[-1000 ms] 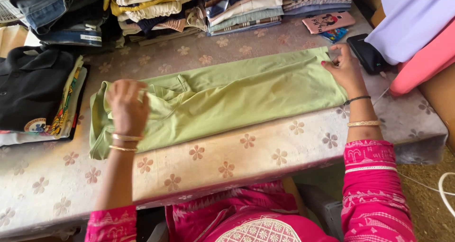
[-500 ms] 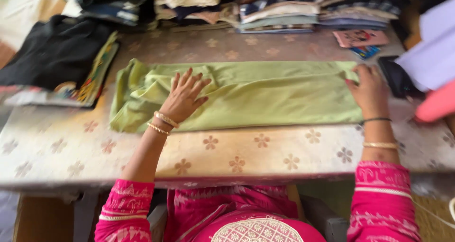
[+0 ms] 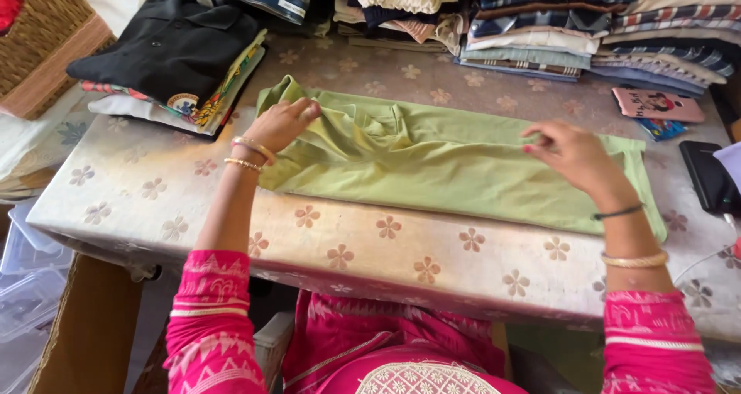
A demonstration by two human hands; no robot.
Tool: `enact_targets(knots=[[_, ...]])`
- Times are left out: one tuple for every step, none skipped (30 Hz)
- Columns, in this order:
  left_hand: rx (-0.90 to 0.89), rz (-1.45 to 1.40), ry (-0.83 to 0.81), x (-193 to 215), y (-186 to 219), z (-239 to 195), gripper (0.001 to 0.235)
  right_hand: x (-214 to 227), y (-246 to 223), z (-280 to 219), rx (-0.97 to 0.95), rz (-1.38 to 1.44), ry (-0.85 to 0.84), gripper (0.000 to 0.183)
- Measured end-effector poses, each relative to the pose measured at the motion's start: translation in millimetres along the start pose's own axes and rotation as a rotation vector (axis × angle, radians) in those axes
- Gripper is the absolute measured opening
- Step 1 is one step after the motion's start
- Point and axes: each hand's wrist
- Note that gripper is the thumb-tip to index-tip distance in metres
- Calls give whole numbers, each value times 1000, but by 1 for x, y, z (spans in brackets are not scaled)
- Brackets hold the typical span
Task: Fold various shirts and polo shirts on a flat surface.
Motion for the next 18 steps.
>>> enact_targets(knots=[[-1,-1,3,3,5,2,46,-3,-21,15,2,-3,2,26],[-8,15,67,5,10,5,42,-5,-41,30,83,-9,-20,26],[-14,32,130,7,14,7,39,-7,-61,45,163,-15,-43,26],[-15,30,134,7,17,10,39,-16,-75,59,166,-20,-42,26],[-46,25,141,7,19,12,39,-24,-89,73,247,-14,-34,23],[-79,23,150,8,21,16,40,-32,-103,88,330,-8,-23,21],[-81,24,156,7,22,16,40,-48,-110,104,334,-12,-19,21],[-76,13,176,5,22,15,36,-65,-116,120,375,14,-54,21],[-70,1,195,3,23,15,33,-82,-122,136,416,40,-90,22],[-73,3,197,5,26,13,33,-92,-133,146,415,39,-86,22],[-45,-12,221,7,29,12,29,-102,-144,155,385,50,-150,24],[-11,-29,243,7,32,8,26,-113,-156,164,355,63,-219,26],[-9,-28,242,4,31,9,26,-125,-159,170,356,64,-221,26],[-105,-32,379,2,28,10,22,-138,-164,176,413,82,-171,31],[-204,-35,514,1,26,10,19,-150,-169,182,469,100,-122,38],[-200,-32,512,5,34,6,19,-154,-171,182,471,104,-124,38],[-241,-20,549,9,42,3,17,-159,-172,183,478,91,-123,40],[-282,-10,585,12,50,-1,15,-163,-173,182,484,75,-123,42]])
Point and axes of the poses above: each hand's wrist, its own z-axis towards the middle knuckle, its own x-axis out of the back of the hand, y = z × x, and after that the axes turned 2 degrees about y, right-handed
